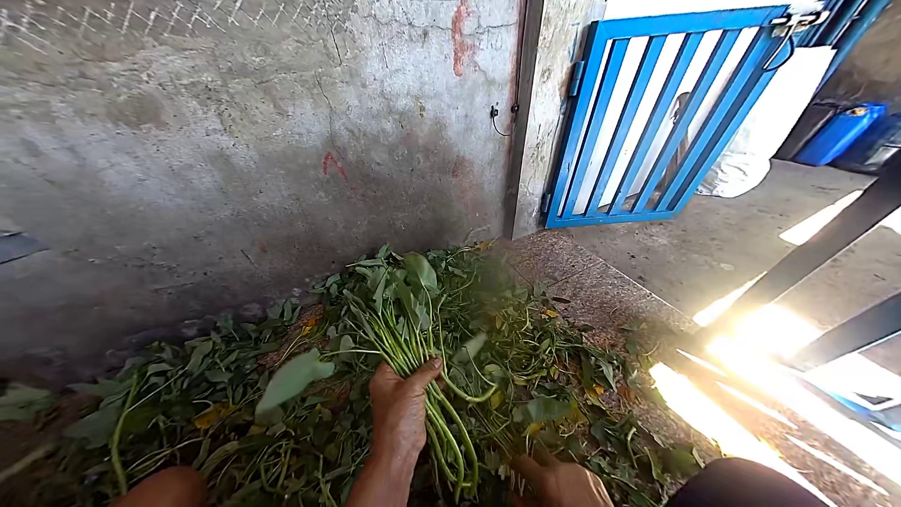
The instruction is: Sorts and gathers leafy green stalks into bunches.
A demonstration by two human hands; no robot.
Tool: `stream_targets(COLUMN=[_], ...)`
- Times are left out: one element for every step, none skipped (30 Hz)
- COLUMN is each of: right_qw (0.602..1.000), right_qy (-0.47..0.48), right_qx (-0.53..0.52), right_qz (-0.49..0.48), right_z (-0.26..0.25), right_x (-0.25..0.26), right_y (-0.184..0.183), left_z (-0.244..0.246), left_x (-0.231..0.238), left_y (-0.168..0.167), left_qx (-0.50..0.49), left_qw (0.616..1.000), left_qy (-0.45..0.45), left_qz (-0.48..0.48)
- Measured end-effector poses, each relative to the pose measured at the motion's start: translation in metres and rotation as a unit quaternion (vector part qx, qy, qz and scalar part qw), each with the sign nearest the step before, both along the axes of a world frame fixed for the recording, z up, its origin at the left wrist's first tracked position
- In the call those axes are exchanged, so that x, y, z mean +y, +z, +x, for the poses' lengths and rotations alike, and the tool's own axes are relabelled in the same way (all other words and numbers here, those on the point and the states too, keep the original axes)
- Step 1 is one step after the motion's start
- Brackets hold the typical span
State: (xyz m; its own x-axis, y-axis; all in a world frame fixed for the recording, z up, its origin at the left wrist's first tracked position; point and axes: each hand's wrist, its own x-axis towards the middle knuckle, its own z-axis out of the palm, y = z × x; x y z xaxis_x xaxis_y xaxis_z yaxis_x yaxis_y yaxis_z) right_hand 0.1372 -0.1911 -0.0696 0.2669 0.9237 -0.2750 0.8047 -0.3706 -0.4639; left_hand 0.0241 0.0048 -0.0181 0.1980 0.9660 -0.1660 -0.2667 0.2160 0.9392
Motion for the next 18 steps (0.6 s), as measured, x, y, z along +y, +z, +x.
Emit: stream_targets(right_qw=[0.999, 0.999, 0.991, 0.973, 0.953, 0.942, 0.937, 0.937, 0.936, 0.929, 0.91, 0.886, 0.864, 0.85, 0.845, 0.847, 0.85, 0.854], right_qy=[-0.019, -0.039, -0.058, -0.066, -0.058, -0.035, -0.009, 0.011, 0.026, 0.04, 0.053, 0.066, 0.073, 0.08, 0.088, 0.096, 0.106, 0.117], right_qx=[0.007, -0.004, -0.034, -0.063, -0.073, -0.056, -0.011, 0.06, 0.143, 0.221, 0.295, 0.364, 0.416, 0.443, 0.45, 0.446, 0.438, 0.43], right_qz=[-0.028, 0.016, 0.112, 0.214, 0.287, 0.33, 0.349, 0.344, 0.319, 0.294, 0.285, 0.279, 0.275, 0.275, 0.276, 0.274, 0.272, 0.269], right_z=[0.001, -0.001, -0.003, -0.005, -0.003, 0.0, 0.005, 0.009, 0.013, 0.017, 0.019, 0.019, 0.019, 0.018, 0.017, 0.017, 0.016, 0.016], right_x=[0.001, 0.002, 0.006, 0.014, 0.025, 0.037, 0.047, 0.053, 0.056, 0.058, 0.059, 0.059, 0.059, 0.058, 0.057, 0.056, 0.056, 0.055], right_y=[0.005, 0.007, 0.006, 0.003, -0.001, -0.006, -0.011, -0.014, -0.014, -0.012, -0.01, -0.009, -0.007, -0.007, -0.006, -0.006, -0.007, -0.007], left_z=[-0.001, 0.0, 0.001, 0.002, 0.003, 0.004, 0.004, 0.003, 0.001, -0.001, -0.004, -0.006, -0.009, -0.01, -0.01, -0.009, -0.007, -0.006], left_x=[0.0, -0.002, -0.005, -0.008, -0.011, -0.012, -0.013, -0.012, -0.011, -0.009, -0.007, -0.007, -0.007, -0.007, -0.008, -0.008, -0.009, -0.009], left_y=[0.001, 0.001, 0.001, 0.0, -0.001, -0.001, -0.001, 0.0, 0.001, 0.003, 0.004, 0.006, 0.007, 0.008, 0.009, 0.01, 0.011, 0.011], left_qx=[0.004, 0.008, 0.01, 0.008, 0.006, 0.005, 0.003, -0.002, -0.009, -0.016, -0.022, -0.03, -0.036, -0.039, -0.041, -0.04, -0.036, -0.031], left_qw=[1.0, 1.0, 0.999, 0.998, 0.997, 0.995, 0.993, 0.99, 0.987, 0.983, 0.979, 0.974, 0.969, 0.965, 0.963, 0.962, 0.964, 0.966], left_qy=[-0.011, -0.026, -0.044, -0.058, -0.071, -0.083, -0.098, -0.117, -0.135, -0.152, -0.171, -0.19, -0.21, -0.225, -0.233, -0.231, -0.222, -0.21], left_qz=[-0.008, -0.015, -0.023, -0.03, -0.039, -0.049, -0.06, -0.073, -0.089, -0.102, -0.112, -0.119, -0.125, -0.128, -0.131, -0.137, -0.144, -0.151])
